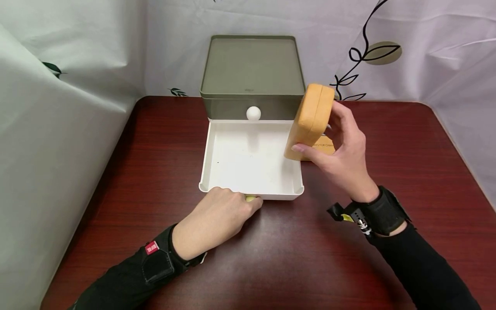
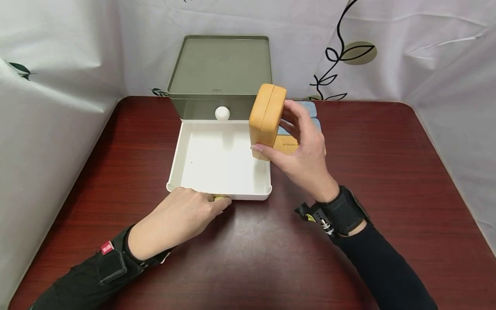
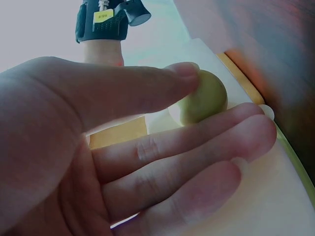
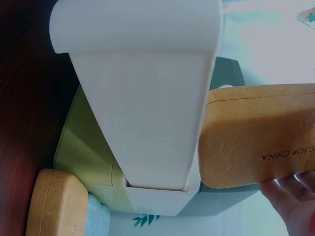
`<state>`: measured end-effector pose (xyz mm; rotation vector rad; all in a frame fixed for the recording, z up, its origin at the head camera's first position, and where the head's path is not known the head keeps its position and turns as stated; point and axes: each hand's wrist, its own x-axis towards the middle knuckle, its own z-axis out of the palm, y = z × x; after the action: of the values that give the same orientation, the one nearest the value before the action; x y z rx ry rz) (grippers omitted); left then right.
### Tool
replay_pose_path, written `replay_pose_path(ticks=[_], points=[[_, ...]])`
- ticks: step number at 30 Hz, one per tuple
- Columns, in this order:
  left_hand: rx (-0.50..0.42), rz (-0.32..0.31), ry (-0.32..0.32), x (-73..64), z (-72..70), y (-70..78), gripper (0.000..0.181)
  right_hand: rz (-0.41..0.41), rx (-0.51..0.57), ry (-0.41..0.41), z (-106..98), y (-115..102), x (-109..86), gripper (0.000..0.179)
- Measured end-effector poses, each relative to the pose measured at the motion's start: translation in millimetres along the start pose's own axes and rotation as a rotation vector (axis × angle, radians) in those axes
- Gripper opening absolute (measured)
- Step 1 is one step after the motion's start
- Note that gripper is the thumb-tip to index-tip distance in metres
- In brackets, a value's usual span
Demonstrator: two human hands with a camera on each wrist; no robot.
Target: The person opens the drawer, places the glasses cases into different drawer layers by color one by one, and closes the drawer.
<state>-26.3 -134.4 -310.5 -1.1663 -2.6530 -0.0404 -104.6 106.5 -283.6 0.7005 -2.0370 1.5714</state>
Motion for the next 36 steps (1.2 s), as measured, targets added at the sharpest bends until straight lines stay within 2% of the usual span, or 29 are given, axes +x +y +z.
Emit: replay_pose_path(ticks=[5,10,18,30,36], points=[[0.007,0.002,0.009,0.4,0.3,-0.2,0.019,-0.031,-0.022,-0.035,6,2,0.4,0.085],[0.013,0.005,0.008,0.2,0.0,-0.5,0.018,-0.065,-0.07,-0.11,10,6,0.6,0.086],[0.014,0.004,-0.011,0.8,-0.9,-0.3,0.017,-0.162,-0.23,-0.239,14,11,3.3,0.086],[0.023,0.015,-0.027,1.7,-1.3,-0.8,0.019,-0.186,-0.308,-0.387,17,12,10.9,0.086],[0.03,0.013,-0.027,1.2,-1.2,-0.7,0.019,-0.183,-0.345,-0.499,23,12,13.5,0.083]])
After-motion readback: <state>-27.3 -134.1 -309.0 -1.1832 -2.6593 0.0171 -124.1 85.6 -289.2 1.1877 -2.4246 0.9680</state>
